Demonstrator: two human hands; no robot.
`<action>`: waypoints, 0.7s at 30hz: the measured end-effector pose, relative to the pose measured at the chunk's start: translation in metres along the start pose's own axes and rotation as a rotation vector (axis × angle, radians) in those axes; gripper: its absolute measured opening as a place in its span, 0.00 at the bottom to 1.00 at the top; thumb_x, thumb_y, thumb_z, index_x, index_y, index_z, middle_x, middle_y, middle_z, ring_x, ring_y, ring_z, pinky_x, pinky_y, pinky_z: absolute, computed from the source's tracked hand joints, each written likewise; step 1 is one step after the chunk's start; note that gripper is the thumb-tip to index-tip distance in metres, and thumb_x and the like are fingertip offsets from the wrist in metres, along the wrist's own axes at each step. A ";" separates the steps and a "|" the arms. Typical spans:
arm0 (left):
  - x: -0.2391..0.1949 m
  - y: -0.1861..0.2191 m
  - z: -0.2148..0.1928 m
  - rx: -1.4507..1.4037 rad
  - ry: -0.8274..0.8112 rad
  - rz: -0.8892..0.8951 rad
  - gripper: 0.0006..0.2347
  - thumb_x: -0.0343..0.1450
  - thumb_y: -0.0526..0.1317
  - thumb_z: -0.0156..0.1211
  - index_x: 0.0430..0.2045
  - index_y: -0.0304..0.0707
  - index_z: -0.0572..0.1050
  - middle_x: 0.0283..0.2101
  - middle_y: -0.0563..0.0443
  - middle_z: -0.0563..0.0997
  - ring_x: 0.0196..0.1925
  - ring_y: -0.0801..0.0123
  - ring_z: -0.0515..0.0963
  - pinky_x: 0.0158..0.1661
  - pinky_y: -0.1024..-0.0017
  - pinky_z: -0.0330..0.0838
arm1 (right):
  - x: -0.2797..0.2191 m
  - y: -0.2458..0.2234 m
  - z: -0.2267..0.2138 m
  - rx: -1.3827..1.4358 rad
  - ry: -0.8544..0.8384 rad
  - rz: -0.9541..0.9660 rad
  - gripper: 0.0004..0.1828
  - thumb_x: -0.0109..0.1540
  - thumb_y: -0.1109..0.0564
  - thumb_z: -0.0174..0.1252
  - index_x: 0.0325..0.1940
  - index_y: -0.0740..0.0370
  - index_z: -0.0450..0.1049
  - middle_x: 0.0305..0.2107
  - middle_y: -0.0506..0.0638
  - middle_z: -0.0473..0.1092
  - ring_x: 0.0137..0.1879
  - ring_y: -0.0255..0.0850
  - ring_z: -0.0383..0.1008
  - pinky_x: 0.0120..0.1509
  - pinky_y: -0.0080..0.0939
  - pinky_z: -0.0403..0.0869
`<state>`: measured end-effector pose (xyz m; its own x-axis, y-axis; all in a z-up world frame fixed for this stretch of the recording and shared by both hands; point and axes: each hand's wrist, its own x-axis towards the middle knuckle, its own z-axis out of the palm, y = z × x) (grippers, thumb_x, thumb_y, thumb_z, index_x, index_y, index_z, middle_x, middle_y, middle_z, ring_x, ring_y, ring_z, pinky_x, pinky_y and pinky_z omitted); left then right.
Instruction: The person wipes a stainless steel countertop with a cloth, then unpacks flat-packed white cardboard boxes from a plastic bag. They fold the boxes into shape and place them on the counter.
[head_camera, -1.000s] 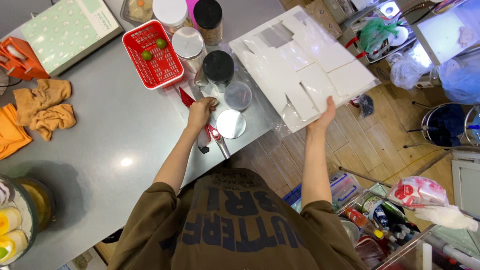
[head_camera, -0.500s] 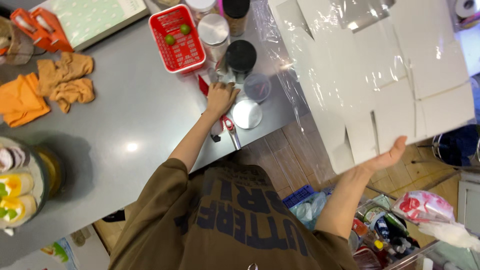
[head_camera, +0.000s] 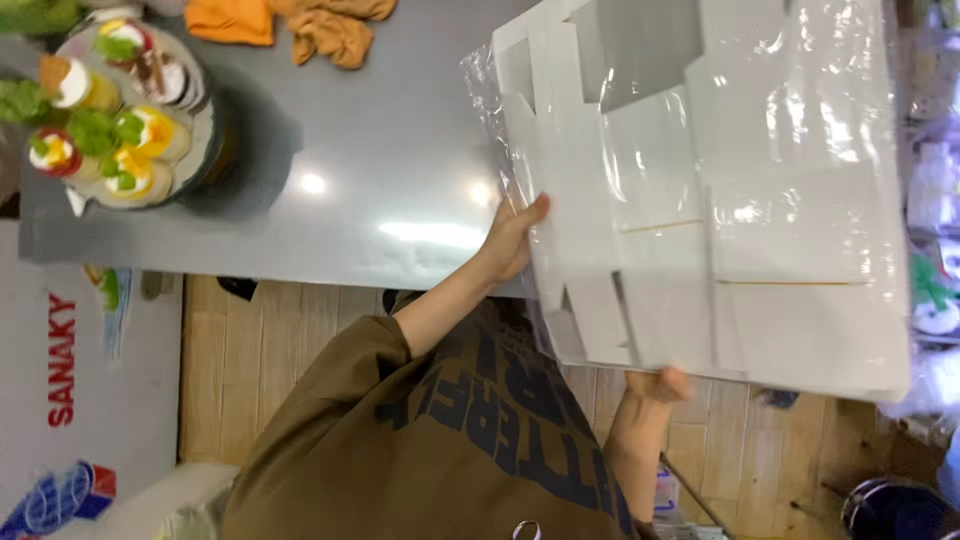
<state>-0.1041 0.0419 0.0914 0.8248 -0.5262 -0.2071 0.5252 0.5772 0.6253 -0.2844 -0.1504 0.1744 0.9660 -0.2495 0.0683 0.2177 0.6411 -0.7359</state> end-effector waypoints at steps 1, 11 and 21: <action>-0.003 0.017 -0.003 0.042 0.159 0.029 0.38 0.74 0.47 0.64 0.74 0.32 0.48 0.65 0.35 0.69 0.65 0.58 0.73 0.63 0.55 0.74 | 0.000 0.012 0.012 -0.050 -0.044 0.088 0.42 0.60 0.47 0.59 0.74 0.69 0.58 0.61 0.61 0.67 0.66 0.53 0.70 0.67 0.53 0.74; -0.071 0.131 -0.153 0.446 0.204 0.144 0.33 0.71 0.41 0.65 0.71 0.32 0.54 0.65 0.38 0.71 0.66 0.59 0.73 0.64 0.63 0.69 | 0.094 0.062 0.008 -0.414 0.158 0.414 0.39 0.58 0.52 0.63 0.69 0.74 0.61 0.54 0.65 0.69 0.55 0.53 0.75 0.57 0.50 0.77; 0.042 0.197 -0.363 1.935 0.327 0.298 0.33 0.72 0.52 0.63 0.73 0.52 0.58 0.77 0.32 0.43 0.77 0.30 0.45 0.70 0.42 0.49 | -0.035 0.114 0.093 -0.538 0.410 0.217 0.27 0.63 0.60 0.61 0.63 0.81 0.68 0.52 0.60 0.72 0.55 0.46 0.74 0.62 0.42 0.70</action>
<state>0.1099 0.3605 -0.0677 0.9465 -0.3137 0.0750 -0.3127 -0.8355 0.4518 -0.2801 -0.0013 0.1510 0.8262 -0.4778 -0.2986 -0.1751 0.2859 -0.9421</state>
